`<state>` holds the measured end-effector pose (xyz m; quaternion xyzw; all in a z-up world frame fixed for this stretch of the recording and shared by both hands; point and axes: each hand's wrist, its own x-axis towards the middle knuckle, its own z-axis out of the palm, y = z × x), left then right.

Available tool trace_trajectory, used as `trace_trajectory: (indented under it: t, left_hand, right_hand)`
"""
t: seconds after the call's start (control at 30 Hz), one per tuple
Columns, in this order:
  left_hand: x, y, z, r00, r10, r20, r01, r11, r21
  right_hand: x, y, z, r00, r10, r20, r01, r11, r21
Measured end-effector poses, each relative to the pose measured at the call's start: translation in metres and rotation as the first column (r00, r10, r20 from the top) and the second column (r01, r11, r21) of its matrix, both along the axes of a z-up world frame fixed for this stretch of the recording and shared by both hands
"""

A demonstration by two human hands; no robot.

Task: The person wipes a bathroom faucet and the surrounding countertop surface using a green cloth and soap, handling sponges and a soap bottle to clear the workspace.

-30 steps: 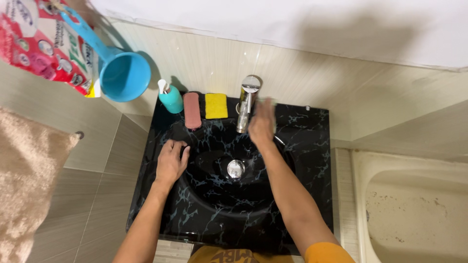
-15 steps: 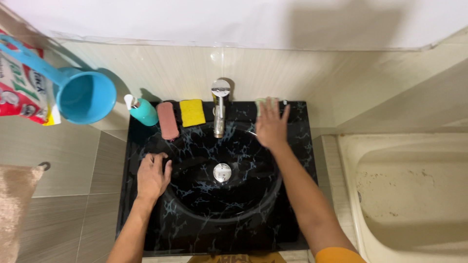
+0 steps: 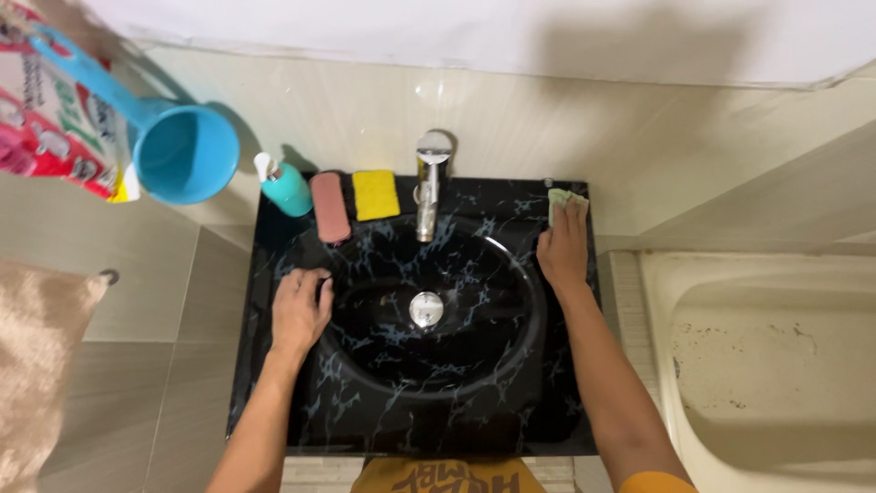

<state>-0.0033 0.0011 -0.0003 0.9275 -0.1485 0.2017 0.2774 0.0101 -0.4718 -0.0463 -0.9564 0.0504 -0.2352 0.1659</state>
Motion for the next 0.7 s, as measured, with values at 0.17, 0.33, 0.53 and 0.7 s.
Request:
trace_trajectory:
  t: [0.17,0.33,0.53,0.7]
  left_hand:
    - [-0.002,-0.022,0.006,0.996,-0.087,-0.029,0.084,0.99,-0.109]
    - [0.014,-0.081,-0.006,0.939,-0.272,-0.212,0.198,0.929,-0.313]
    - [0.038,-0.111,-0.039,0.909,-0.402,-0.108,0.412,0.906,0.097]
    - [0.044,-0.117,-0.05,0.941,-0.332,-0.061,0.327,0.942,-0.078]
  right_hand:
    - [-0.021,0.03,0.016,0.937,0.347,-0.031,-0.345,0.937,0.06]
    - [0.017,0.09,0.003,0.645,0.747,-0.161,-0.749,0.574,-0.332]
    - [0.046,0.112,0.009,0.565,0.737,-0.371,-0.752,0.275,-0.599]
    - [0.066,0.113,-0.002,0.502,0.708,-0.497,-0.826,0.223,-0.517]
